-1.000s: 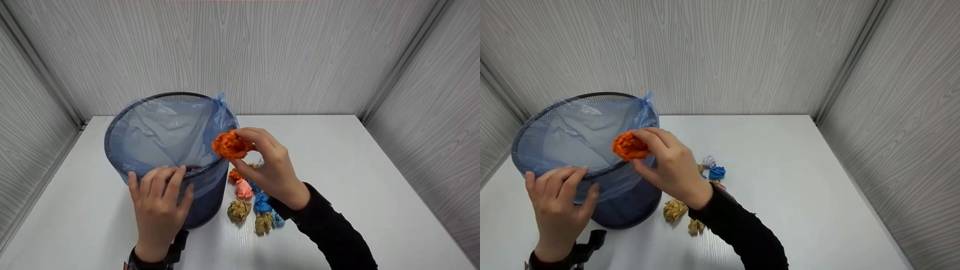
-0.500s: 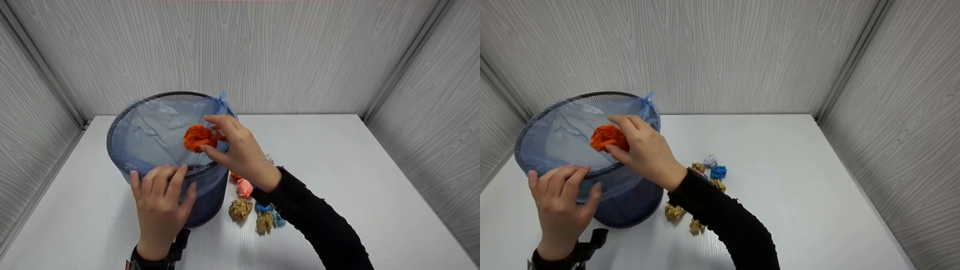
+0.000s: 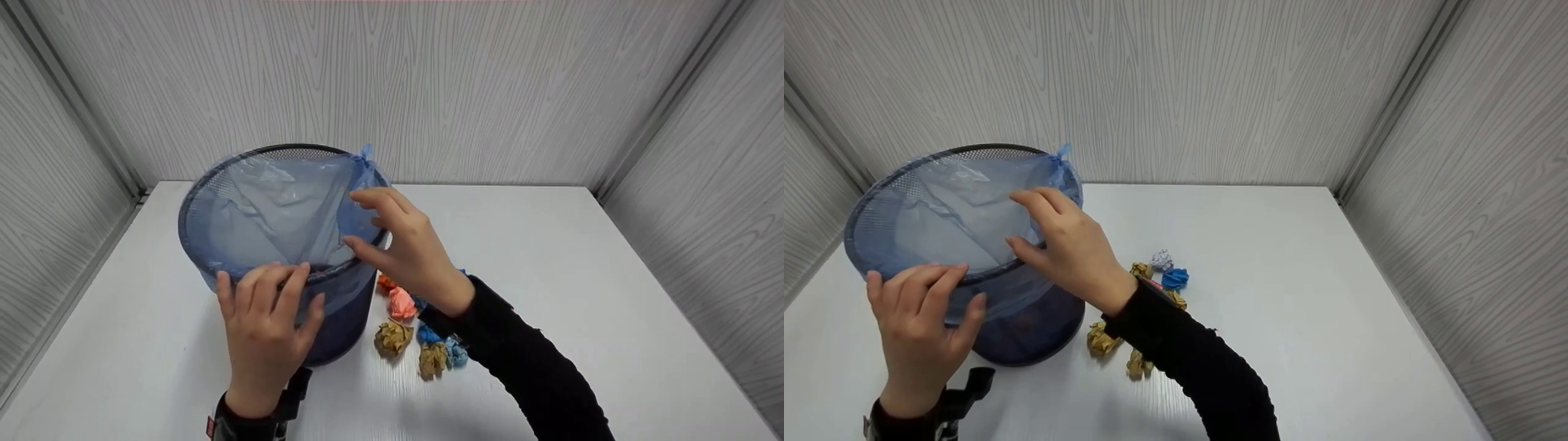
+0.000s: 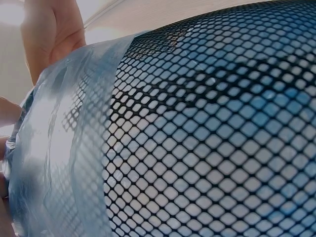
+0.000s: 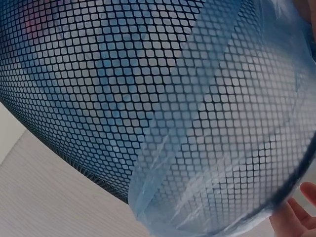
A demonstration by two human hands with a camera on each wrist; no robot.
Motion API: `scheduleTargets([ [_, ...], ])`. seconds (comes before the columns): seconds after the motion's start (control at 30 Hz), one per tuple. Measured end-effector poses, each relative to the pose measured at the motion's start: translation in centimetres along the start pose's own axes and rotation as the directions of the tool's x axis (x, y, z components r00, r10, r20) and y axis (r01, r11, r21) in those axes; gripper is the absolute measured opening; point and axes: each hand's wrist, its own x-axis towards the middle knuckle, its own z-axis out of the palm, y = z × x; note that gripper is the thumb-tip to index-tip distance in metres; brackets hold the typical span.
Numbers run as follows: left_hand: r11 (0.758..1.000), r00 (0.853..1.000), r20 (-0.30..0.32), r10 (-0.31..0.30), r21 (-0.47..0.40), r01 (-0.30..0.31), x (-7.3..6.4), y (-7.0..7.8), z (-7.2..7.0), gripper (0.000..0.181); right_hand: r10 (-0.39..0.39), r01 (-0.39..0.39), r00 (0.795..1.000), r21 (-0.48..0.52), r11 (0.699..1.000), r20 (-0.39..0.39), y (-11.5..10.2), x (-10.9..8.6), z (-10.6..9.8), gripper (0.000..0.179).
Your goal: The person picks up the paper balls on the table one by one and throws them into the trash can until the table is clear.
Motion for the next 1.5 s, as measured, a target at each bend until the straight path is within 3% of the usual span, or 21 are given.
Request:
scheduleTargets([
  [0.2, 1.0, 1.0, 0.009, -0.011, 0.008, 0.011, 0.0, 0.2, 0.0, 0.035, -0.008, 0.007, 1.0, -0.098, 0.995, -0.009, 0.7, -2.3, -1.8, 0.041],
  [0.4, 1.0, 1.0, 0.016, -0.01, 0.004, 0.01, 0.2, 0.3, 0.1, 0.036, 0.114, -0.109, 0.993, -0.152, 0.982, 0.026, 2.6, -5.9, -4.0, 0.042],
  [0.53, 1.0, 1.0, 0.011, -0.005, 0.004, 0.005, 0.2, 0.3, 0.2, 0.035, 0.229, -0.214, 0.972, -0.208, 0.954, 0.052, 4.6, -8.1, -4.8, 0.041],
  [0.73, 1.0, 1.0, 0.004, -0.008, 0.006, 0.008, 0.1, 0.2, 0.3, 0.035, 0.382, -0.355, 0.92, -0.228, 0.907, 0.086, 7.4, -10.3, -4.9, 0.038],
  [0.83, 1.0, 1.0, 0.002, -0.009, 0.007, 0.009, 0.0, 0.4, 0.4, 0.035, 0.453, -0.41, 0.882, -0.264, 0.873, 0.13, 8.5, -11.4, -4.6, 0.037],
  [0.93, 1.0, 1.0, 0.001, -0.006, 0.007, 0.006, -0.1, 0.6, 0.6, 0.035, 0.528, -0.457, 0.827, -0.318, 0.831, 0.194, 9.5, -12.7, -4.1, 0.038],
  [1.07, 1.0, 1.0, 0.002, -0.003, 0.007, 0.003, 0.0, 0.7, 0.7, 0.034, 0.616, -0.5, 0.724, -0.378, 0.779, 0.311, 10.8, -14.6, -3.3, 0.042],
  [1.17, 1.0, 1.0, 0.003, -0.001, 0.006, 0.001, 0.1, 0.7, 0.8, 0.034, 0.65, -0.511, 0.645, -0.407, 0.758, 0.402, 11.7, -15.7, -2.6, 0.044],
  [1.23, 1.0, 1.0, 0.005, 0.001, 0.005, -0.001, 0.1, 0.7, 0.9, 0.034, 0.66, -0.506, 0.603, -0.425, 0.751, 0.448, 12.1, -16.4, -2.3, 0.045],
  [1.5, 1.0, 1.0, 0.006, 0.008, 0.009, -0.008, 0.0, 0.6, 1.1, 0.034, 0.676, -0.481, 0.535, -0.474, 0.737, 0.507, 13.4, -17.5, -1.1, 0.039],
])
